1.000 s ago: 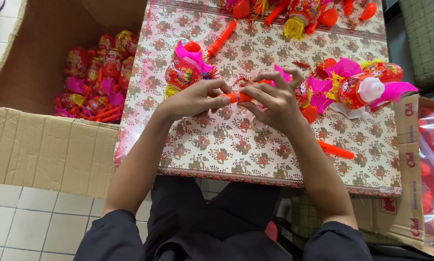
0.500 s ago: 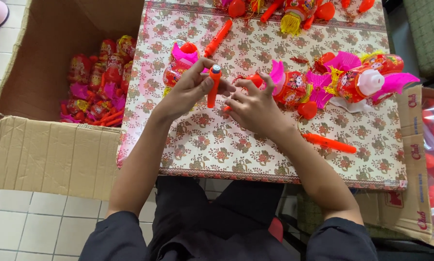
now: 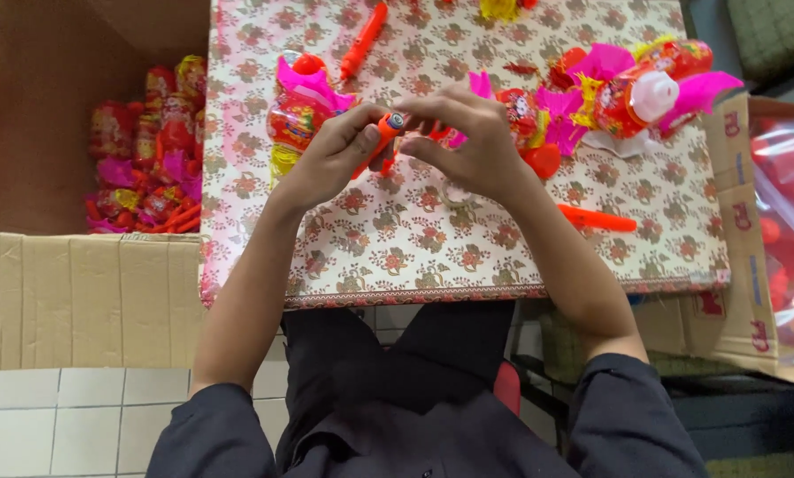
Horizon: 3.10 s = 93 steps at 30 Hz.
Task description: Assembling small decorative lanterns by attaching plastic handles to the lantern bodies.
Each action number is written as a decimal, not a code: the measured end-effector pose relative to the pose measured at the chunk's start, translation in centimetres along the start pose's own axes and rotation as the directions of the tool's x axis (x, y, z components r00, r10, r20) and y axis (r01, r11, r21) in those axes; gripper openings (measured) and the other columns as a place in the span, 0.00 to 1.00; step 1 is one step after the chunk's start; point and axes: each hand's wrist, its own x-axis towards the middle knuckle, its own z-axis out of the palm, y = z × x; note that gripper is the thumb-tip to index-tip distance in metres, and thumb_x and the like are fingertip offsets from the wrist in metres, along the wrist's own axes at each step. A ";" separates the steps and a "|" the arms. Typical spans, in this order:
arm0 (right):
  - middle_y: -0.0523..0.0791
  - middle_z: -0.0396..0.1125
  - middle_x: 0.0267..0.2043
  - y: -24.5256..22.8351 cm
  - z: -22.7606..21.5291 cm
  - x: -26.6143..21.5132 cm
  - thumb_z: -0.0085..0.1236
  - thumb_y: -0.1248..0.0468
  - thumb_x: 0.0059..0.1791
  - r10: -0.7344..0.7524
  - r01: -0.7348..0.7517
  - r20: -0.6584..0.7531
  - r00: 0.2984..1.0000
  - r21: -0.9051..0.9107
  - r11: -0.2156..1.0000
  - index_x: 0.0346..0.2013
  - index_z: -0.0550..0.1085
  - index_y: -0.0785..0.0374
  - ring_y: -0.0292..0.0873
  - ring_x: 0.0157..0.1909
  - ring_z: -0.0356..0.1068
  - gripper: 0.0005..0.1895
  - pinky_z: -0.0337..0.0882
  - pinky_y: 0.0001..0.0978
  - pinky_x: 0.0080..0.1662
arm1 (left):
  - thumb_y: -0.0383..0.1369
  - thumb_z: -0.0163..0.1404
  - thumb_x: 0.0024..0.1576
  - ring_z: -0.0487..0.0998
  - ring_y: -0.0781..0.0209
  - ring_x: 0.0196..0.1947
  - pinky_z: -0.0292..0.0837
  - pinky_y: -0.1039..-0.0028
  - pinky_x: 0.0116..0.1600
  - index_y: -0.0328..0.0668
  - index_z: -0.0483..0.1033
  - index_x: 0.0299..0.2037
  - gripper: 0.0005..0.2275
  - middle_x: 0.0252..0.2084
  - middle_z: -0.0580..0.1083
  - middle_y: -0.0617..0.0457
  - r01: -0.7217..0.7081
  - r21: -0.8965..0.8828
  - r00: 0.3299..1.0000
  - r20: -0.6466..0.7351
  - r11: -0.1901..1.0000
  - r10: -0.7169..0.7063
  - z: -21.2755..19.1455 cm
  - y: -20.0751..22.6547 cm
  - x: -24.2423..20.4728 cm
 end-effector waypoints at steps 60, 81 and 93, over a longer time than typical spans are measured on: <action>0.50 0.75 0.32 -1.2 -3.2 -7.5 0.60 0.65 0.54 0.479 -0.478 -0.037 0.877 -0.163 0.863 0.44 0.80 0.64 0.42 0.33 0.75 0.07 0.74 0.26 0.33 | 0.32 0.54 0.65 0.83 0.54 0.39 0.80 0.65 0.43 0.37 0.76 0.54 0.11 0.38 0.79 0.43 -0.041 0.045 0.993 -0.113 0.998 0.045 3.0 -2.3 0.4; 0.53 0.75 0.39 -1.4 0.3 -7.5 0.59 0.74 0.48 0.884 -0.393 0.145 0.444 0.918 0.047 0.45 0.77 0.73 0.46 0.40 0.78 0.11 0.82 0.28 0.44 | 0.50 0.63 0.48 0.81 0.61 0.42 0.59 0.59 0.61 0.68 0.82 0.31 0.07 0.35 0.80 0.66 -0.437 0.851 0.898 0.397 -0.293 -0.189 5.5 7.0 7.3; 0.48 0.73 0.31 -0.7 -5.6 -8.4 0.57 0.76 0.53 0.532 -0.480 -0.127 0.837 0.297 0.826 0.42 0.78 0.70 0.30 0.20 0.59 0.05 0.56 0.11 0.20 | 0.23 0.50 0.64 0.85 0.51 0.38 0.87 0.70 0.43 0.33 0.68 0.48 0.06 0.43 0.80 0.38 0.143 0.470 0.983 -0.167 0.871 -0.071 5.0 0.4 2.1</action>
